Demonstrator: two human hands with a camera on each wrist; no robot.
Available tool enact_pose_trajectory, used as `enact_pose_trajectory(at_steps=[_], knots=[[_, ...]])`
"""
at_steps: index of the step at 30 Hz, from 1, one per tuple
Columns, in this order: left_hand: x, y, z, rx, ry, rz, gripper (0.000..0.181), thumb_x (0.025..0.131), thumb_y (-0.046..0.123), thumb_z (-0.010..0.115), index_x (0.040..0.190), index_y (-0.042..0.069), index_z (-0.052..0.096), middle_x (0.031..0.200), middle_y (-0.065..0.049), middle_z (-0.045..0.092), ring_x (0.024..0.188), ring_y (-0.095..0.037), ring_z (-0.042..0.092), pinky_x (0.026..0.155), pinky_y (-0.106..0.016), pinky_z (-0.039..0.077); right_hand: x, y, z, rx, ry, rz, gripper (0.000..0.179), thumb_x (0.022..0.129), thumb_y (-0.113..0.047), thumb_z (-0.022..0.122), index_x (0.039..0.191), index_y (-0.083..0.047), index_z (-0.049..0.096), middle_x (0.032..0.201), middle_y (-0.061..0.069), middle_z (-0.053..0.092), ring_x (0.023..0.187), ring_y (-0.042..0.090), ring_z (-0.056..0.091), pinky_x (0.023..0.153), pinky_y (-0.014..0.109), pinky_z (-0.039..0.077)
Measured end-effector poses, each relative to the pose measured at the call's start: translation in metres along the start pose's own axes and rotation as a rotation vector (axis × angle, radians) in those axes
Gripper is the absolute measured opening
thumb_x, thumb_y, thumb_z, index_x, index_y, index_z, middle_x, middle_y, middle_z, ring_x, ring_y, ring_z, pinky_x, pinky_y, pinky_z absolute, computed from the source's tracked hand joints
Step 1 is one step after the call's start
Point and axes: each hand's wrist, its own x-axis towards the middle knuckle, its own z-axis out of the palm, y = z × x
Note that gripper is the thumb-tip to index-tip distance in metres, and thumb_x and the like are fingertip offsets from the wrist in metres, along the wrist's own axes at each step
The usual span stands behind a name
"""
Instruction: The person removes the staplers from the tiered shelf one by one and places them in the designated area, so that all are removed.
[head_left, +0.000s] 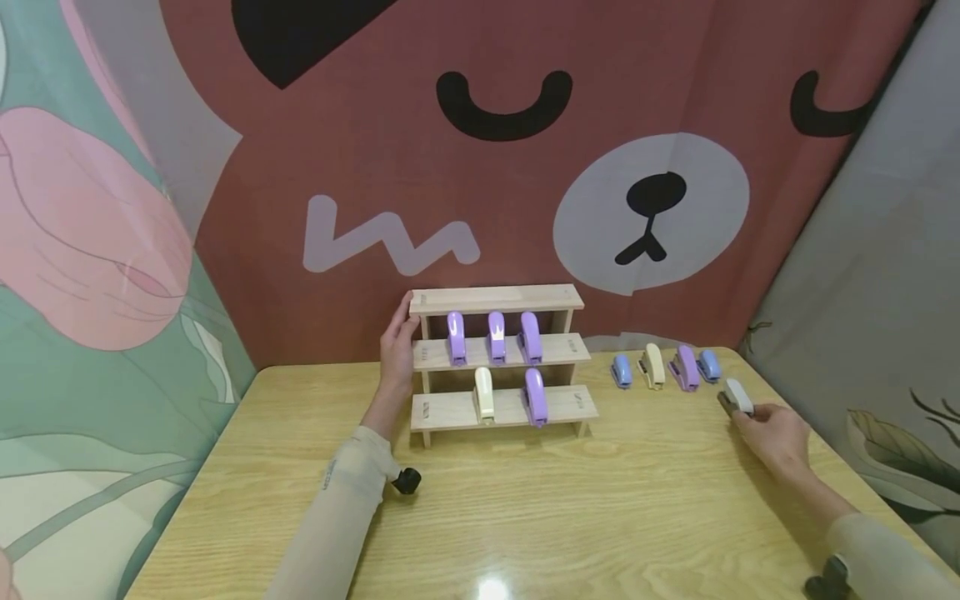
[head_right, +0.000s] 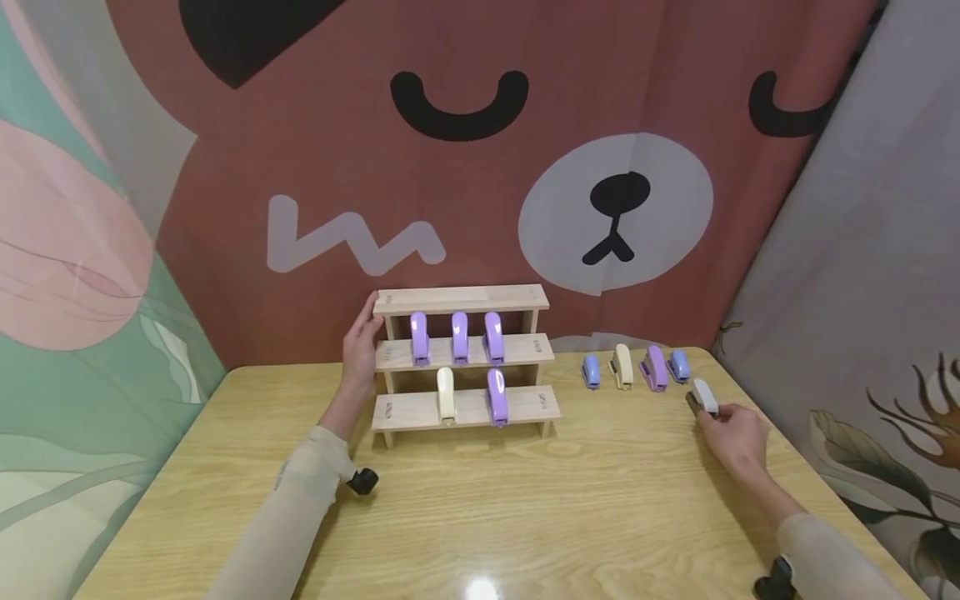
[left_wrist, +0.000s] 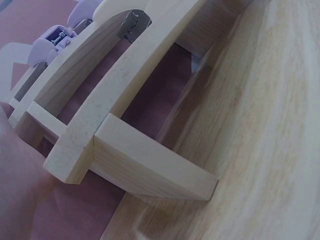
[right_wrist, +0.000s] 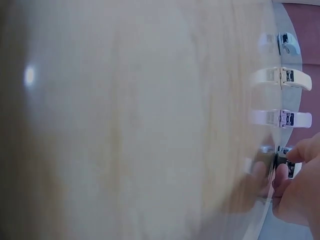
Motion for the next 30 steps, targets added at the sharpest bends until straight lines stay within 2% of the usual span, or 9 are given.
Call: enact_pose_trajectory(at_steps=[6,12,16,19,23,26,30], knots=[[0.0,0.0,-0.001,0.001,0.003,-0.018,0.048,0.106,0.035,0.055,0.153,0.033,0.049,0.153,0.017,0.045,0.144,-0.01,0.034,0.117,-0.04,0.029,-0.002,0.0,-0.001,-0.005,-0.016,0.008,0.041,0.093,-0.017,0.068,0.108,0.021,0.066,0.094,0.03,0.07,0.086,0.04,0.06,0.068,0.039,0.041],[0.001,-0.001,-0.002,-0.03,-0.019,-0.042,0.047,0.107,0.033,0.053,0.154,0.034,0.047,0.157,0.015,0.041,0.145,-0.012,0.032,0.115,-0.041,0.031,-0.003,-0.001,-0.003,-0.008,-0.028,0.021,0.043,0.092,-0.017,0.069,0.109,0.022,0.065,0.094,0.031,0.069,0.085,0.039,0.06,0.066,0.037,0.042],[-0.007,0.017,0.001,-0.011,-0.028,-0.049,0.048,0.108,0.025,0.051,0.156,0.026,0.044,0.158,0.01,0.039,0.146,-0.014,0.032,0.116,-0.04,0.03,-0.003,0.0,-0.004,-0.025,-0.02,0.038,0.045,0.091,-0.019,0.07,0.111,0.021,0.064,0.097,0.03,0.069,0.087,0.041,0.06,0.067,0.038,0.042],[-0.014,0.031,0.003,0.007,-0.032,-0.053,0.049,0.108,0.021,0.05,0.157,0.02,0.044,0.159,0.006,0.039,0.146,-0.016,0.032,0.116,-0.042,0.029,-0.003,-0.001,-0.005,-0.018,0.0,0.06,0.047,0.092,-0.02,0.068,0.117,0.019,0.062,0.103,0.032,0.067,0.095,0.048,0.057,0.073,0.047,0.042],[-0.014,0.032,0.003,0.007,-0.036,-0.052,0.049,0.109,0.021,0.05,0.157,0.02,0.043,0.16,0.005,0.039,0.146,-0.016,0.032,0.116,-0.042,0.029,-0.003,-0.007,-0.009,0.025,0.042,0.048,0.047,0.096,-0.023,0.064,0.123,0.015,0.061,0.111,0.033,0.066,0.104,0.052,0.052,0.08,0.052,0.038],[-0.014,0.033,0.004,0.014,-0.029,-0.044,0.049,0.108,0.02,0.05,0.157,0.019,0.044,0.159,0.004,0.039,0.146,-0.017,0.032,0.117,-0.041,0.027,-0.002,-0.016,-0.013,0.051,0.077,0.023,0.045,0.097,-0.025,0.063,0.124,0.011,0.064,0.112,0.029,0.068,0.102,0.044,0.055,0.075,0.041,0.039],[-0.014,0.033,0.004,0.017,-0.018,-0.043,0.049,0.108,0.018,0.051,0.156,0.018,0.044,0.159,0.002,0.039,0.146,-0.019,0.032,0.118,-0.043,0.026,0.0,-0.036,-0.021,0.06,0.14,-0.002,0.04,0.097,-0.028,0.063,0.117,0.004,0.071,0.103,0.023,0.072,0.081,0.021,0.059,0.061,0.028,0.041]])
